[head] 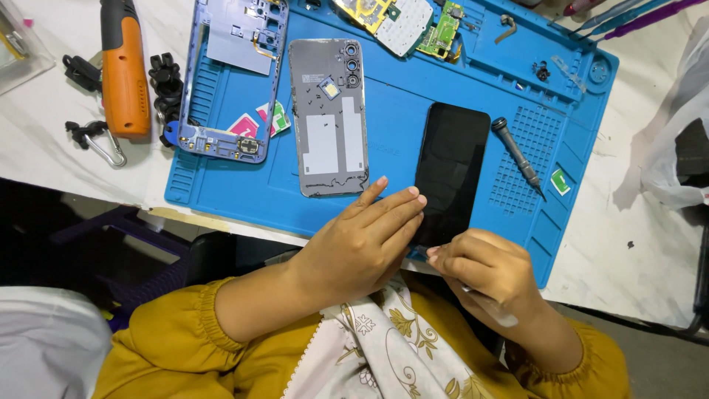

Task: Repairing a smartphone by prying the screen or frame using specialized tools

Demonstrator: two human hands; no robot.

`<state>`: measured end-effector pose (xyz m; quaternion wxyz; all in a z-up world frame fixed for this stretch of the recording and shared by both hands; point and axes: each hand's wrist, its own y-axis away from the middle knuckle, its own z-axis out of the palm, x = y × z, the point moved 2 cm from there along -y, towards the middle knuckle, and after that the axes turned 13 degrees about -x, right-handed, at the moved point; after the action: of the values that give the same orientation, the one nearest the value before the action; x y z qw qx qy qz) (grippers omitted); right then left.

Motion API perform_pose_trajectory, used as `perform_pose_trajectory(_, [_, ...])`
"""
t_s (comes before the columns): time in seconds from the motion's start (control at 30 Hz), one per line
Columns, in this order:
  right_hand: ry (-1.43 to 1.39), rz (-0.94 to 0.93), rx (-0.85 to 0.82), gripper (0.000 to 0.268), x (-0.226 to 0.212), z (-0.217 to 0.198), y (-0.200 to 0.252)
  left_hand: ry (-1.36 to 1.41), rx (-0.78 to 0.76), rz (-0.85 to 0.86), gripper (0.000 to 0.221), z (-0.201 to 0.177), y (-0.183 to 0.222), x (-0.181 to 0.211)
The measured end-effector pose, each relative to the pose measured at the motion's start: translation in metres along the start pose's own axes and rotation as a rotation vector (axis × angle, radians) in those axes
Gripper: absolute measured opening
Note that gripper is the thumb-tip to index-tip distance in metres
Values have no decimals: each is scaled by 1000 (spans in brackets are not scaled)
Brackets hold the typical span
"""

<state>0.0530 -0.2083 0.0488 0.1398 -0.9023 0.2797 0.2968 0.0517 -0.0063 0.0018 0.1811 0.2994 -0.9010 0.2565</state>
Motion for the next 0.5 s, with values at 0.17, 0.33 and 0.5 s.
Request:
perform_pose_trajectory(0.17, [139,-102,155,18,-12,14,1,-16,17,-9,29,2,-1,3])
perform_pose_trajectory(0.33, [281,-201,233,17,-7,30,10,-17,13,-12,30,2,0,3])
perform_pose_trajectory(0.5, [418,-227,377,5,5,39,20,-1,-17,-29,34,3,2,4])
